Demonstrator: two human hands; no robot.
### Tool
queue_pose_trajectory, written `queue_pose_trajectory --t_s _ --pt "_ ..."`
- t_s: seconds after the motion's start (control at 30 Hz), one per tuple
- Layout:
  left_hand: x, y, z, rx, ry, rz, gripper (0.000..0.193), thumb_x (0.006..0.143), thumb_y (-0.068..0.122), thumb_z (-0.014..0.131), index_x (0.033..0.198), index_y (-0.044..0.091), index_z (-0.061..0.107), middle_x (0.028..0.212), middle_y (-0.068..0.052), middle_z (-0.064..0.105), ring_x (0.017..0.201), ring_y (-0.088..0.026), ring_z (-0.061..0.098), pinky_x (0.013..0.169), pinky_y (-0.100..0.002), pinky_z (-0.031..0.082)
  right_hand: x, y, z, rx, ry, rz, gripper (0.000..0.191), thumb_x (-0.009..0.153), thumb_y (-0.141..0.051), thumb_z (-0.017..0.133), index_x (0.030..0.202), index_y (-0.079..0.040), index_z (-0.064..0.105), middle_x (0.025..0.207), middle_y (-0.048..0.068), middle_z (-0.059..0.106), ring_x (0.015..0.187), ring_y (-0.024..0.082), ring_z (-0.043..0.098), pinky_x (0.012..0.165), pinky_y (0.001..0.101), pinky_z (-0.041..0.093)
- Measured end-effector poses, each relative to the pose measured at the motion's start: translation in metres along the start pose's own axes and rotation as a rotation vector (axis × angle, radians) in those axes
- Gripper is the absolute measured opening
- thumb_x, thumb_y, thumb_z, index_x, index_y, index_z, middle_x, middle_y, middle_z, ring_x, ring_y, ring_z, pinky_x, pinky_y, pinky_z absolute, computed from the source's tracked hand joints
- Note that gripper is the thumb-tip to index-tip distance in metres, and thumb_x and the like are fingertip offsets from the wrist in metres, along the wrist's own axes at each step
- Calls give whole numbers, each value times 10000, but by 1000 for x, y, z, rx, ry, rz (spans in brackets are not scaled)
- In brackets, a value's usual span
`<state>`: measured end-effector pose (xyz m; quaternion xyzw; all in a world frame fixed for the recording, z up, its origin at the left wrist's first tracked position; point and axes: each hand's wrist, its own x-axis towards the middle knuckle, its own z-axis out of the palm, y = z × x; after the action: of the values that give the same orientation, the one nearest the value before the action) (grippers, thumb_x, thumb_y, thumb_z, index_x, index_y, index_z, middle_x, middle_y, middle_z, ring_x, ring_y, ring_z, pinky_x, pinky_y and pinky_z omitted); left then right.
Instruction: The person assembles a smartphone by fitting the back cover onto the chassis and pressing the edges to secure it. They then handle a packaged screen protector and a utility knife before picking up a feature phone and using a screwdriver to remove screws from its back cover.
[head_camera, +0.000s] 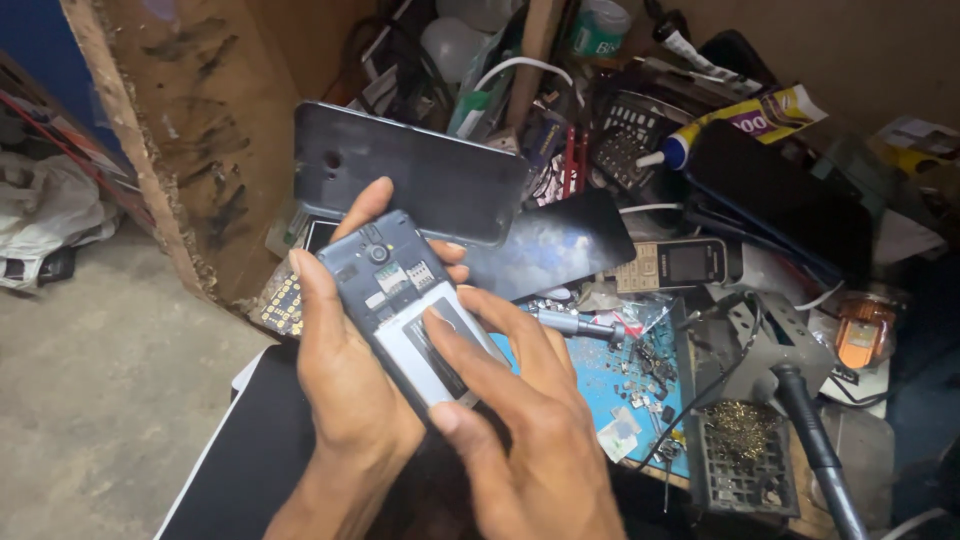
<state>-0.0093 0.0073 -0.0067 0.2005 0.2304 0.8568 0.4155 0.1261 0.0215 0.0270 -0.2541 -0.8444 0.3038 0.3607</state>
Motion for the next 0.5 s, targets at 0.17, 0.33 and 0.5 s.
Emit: queue_pose_trajectory --t_s 0.17,0.33,0.5 --pt "-1 2 2 -51 -3 -17 716 1104 549 235 1568 31 404 1102 -205 651 1023 -268 657 937 -418 562 0 14 -4 244 36 132 416 859 -97 752 1265 -18 708 1380 189 661 1286 290 616 1040 417 459" --pt "-2 4 6 -52 -25 -44 727 1093 558 239 1573 36 398 1094 -201 647 1040 -263 659 899 -428 581 1 26 0 756 0 489 629 816 -133 798 1365 26 537 1131 165 699 1056 182 672 908 318 553" --pt "-7 4 8 -112 -130 -80 700 1087 557 234 1544 51 391 1065 -181 661 999 -268 675 842 -435 604 -2 32 1 852 -11 622 583 796 -108 812 1296 53 560 911 142 751 682 100 650 567 225 501"
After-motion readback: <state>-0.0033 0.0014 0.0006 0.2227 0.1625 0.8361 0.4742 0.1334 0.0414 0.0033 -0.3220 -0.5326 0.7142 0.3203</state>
